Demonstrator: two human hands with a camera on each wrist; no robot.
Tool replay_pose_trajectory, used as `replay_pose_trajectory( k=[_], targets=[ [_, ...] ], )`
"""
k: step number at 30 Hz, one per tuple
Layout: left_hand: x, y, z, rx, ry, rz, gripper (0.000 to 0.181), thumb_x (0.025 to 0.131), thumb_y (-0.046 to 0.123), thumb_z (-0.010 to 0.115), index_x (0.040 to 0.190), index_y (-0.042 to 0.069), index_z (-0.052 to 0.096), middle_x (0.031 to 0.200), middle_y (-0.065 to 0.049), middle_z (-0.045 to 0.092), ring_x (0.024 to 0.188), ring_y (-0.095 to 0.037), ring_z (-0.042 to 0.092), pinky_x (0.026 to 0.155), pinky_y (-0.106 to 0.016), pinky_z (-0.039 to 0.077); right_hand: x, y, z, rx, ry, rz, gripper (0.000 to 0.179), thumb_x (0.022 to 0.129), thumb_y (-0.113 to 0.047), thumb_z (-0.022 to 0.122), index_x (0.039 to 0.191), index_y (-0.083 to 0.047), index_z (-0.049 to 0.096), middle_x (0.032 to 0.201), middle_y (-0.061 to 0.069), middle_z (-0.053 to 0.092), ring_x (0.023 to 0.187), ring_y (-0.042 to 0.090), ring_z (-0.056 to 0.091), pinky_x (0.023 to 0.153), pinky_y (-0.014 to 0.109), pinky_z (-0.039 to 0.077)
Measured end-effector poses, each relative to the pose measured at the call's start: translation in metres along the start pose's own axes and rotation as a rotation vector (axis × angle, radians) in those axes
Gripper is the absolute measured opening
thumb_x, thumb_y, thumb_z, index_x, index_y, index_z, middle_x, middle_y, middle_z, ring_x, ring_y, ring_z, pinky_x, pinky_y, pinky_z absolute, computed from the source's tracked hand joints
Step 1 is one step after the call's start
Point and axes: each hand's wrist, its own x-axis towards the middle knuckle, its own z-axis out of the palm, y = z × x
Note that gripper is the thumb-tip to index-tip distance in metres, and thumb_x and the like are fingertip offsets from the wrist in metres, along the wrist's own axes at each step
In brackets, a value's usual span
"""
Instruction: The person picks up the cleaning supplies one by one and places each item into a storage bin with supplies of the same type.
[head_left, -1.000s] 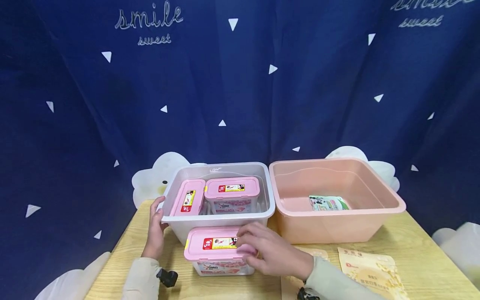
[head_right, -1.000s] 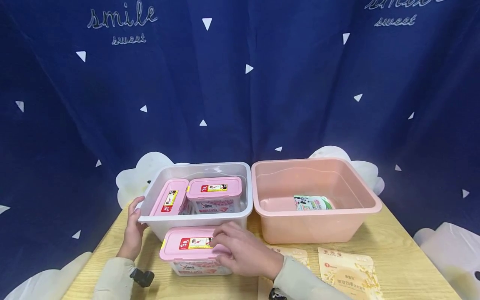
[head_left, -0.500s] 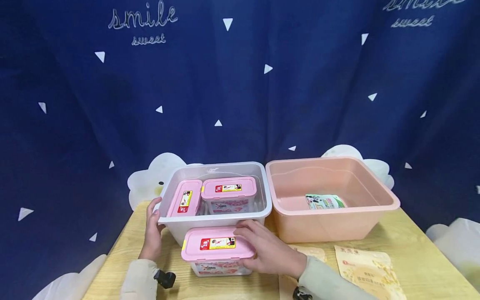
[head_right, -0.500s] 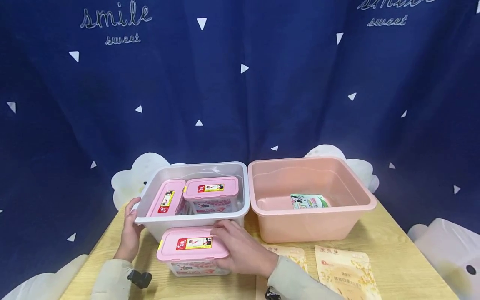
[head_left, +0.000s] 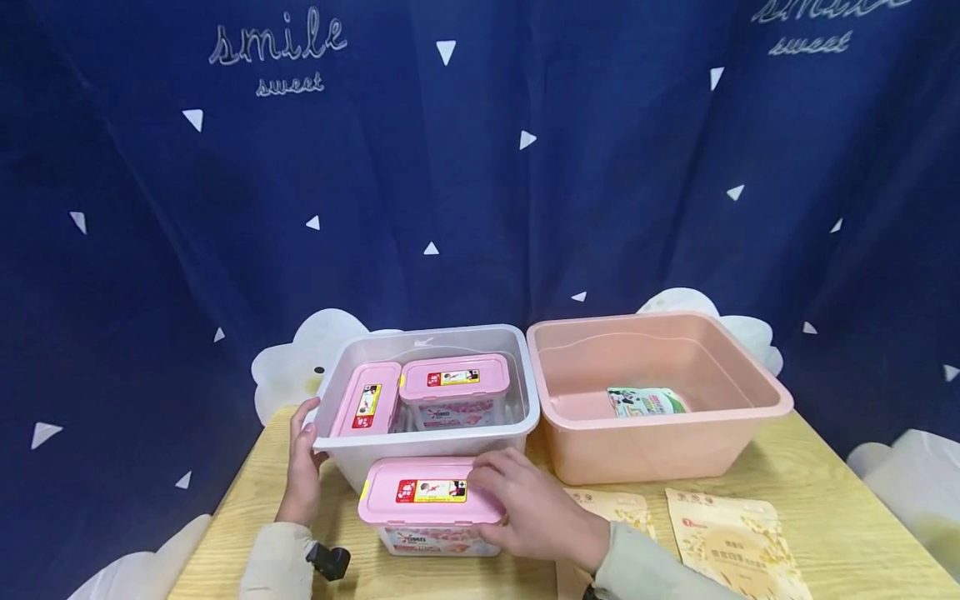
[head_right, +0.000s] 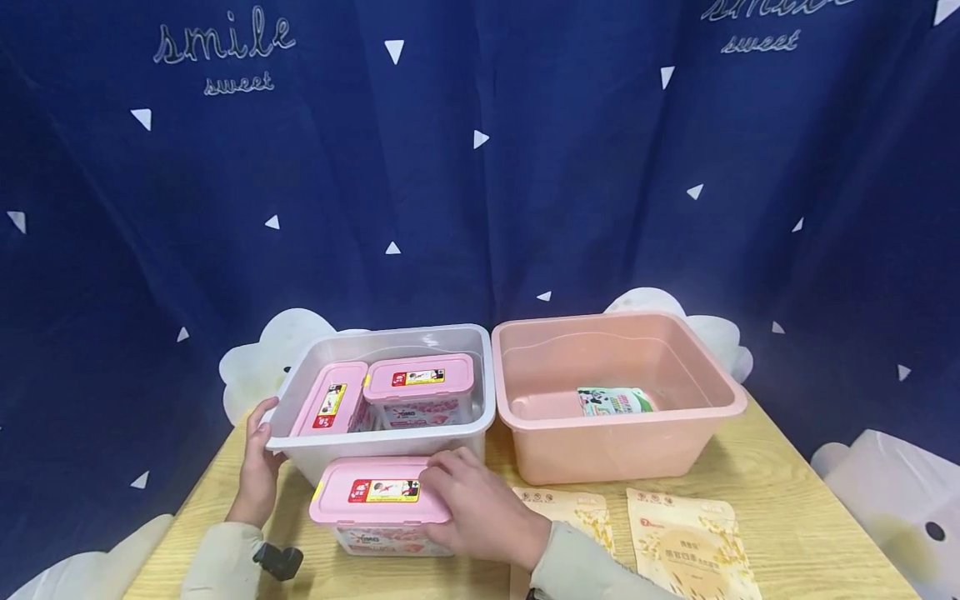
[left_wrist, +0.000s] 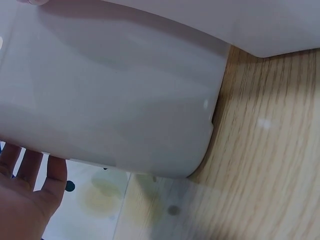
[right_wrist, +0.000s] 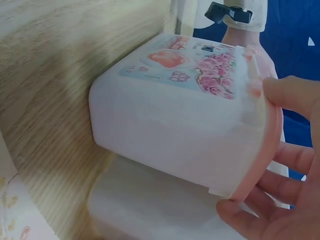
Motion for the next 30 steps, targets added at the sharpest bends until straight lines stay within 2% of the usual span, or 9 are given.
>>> replay_pose_trajectory(
  k=[5,9,14,18,21,25,30],
  targets=[
    [0.0,-0.002,0.0,-0.014,-0.005,0.0,0.048,0.096,0.041,0.012,0.141,0.03,0.018,0.141,-0.001,0.028,0.116,-0.014,0.037,0.083,-0.024,0.035,0.001,0.001,0.004,-0.014,0.0,0.008,0.055,0.067,-0.04,0.073,0.115,-0.019,0.055,0.122,0.002,0.052,0.108,0.016,0.044,0.089,0.031,0.043],
    [0.002,-0.002,-0.001,-0.019,0.004,0.006,0.048,0.095,0.042,0.012,0.141,0.031,0.018,0.141,0.0,0.028,0.116,-0.013,0.037,0.084,-0.026,0.034,0.009,-0.001,0.007,-0.065,-0.019,0.017,0.067,0.066,-0.05,0.071,0.122,-0.018,0.052,0.121,-0.001,0.053,0.106,0.016,0.044,0.085,0.03,0.043],
    [0.003,-0.003,-0.001,0.003,-0.001,0.002,0.047,0.095,0.043,0.012,0.141,0.033,0.018,0.143,0.002,0.028,0.117,-0.012,0.036,0.086,-0.028,0.033,0.015,-0.004,0.011,-0.092,-0.064,0.109,0.076,0.06,-0.058,0.072,0.122,-0.017,0.053,0.12,-0.005,0.051,0.102,0.013,0.041,0.084,0.028,0.04],
    [0.004,-0.001,0.0,-0.009,-0.006,0.004,0.047,0.095,0.042,0.012,0.141,0.032,0.018,0.142,0.002,0.028,0.116,-0.012,0.037,0.085,-0.026,0.034,0.015,-0.007,0.013,-0.054,-0.05,0.141,0.077,0.056,-0.058,0.074,0.119,-0.017,0.055,0.115,-0.006,0.05,0.1,0.012,0.041,0.083,0.028,0.04],
    [0.006,0.001,0.0,-0.033,-0.006,0.028,0.047,0.096,0.041,0.012,0.141,0.03,0.019,0.14,0.001,0.028,0.115,-0.012,0.037,0.084,-0.026,0.034,0.015,-0.007,0.014,-0.014,-0.042,0.148,0.082,0.055,-0.056,0.075,0.122,-0.015,0.053,0.112,-0.005,0.05,0.097,0.011,0.044,0.081,0.026,0.042],
    [0.006,0.001,0.0,-0.032,-0.005,0.025,0.047,0.096,0.041,0.012,0.141,0.029,0.019,0.139,0.0,0.029,0.113,-0.012,0.039,0.084,-0.026,0.034,0.016,-0.005,0.017,0.047,-0.1,0.166,0.087,0.054,-0.055,0.075,0.126,-0.014,0.047,0.105,-0.007,0.054,0.092,0.008,0.046,0.078,0.023,0.042],
    [0.004,-0.002,-0.001,-0.014,0.005,0.0,0.048,0.095,0.043,0.011,0.141,0.032,0.018,0.141,0.002,0.029,0.115,-0.011,0.038,0.085,-0.025,0.034,0.019,-0.007,0.02,0.102,-0.165,0.186,0.08,0.052,-0.05,0.075,0.119,-0.018,0.047,0.101,-0.01,0.053,0.091,0.006,0.045,0.081,0.022,0.041]
  ],
)
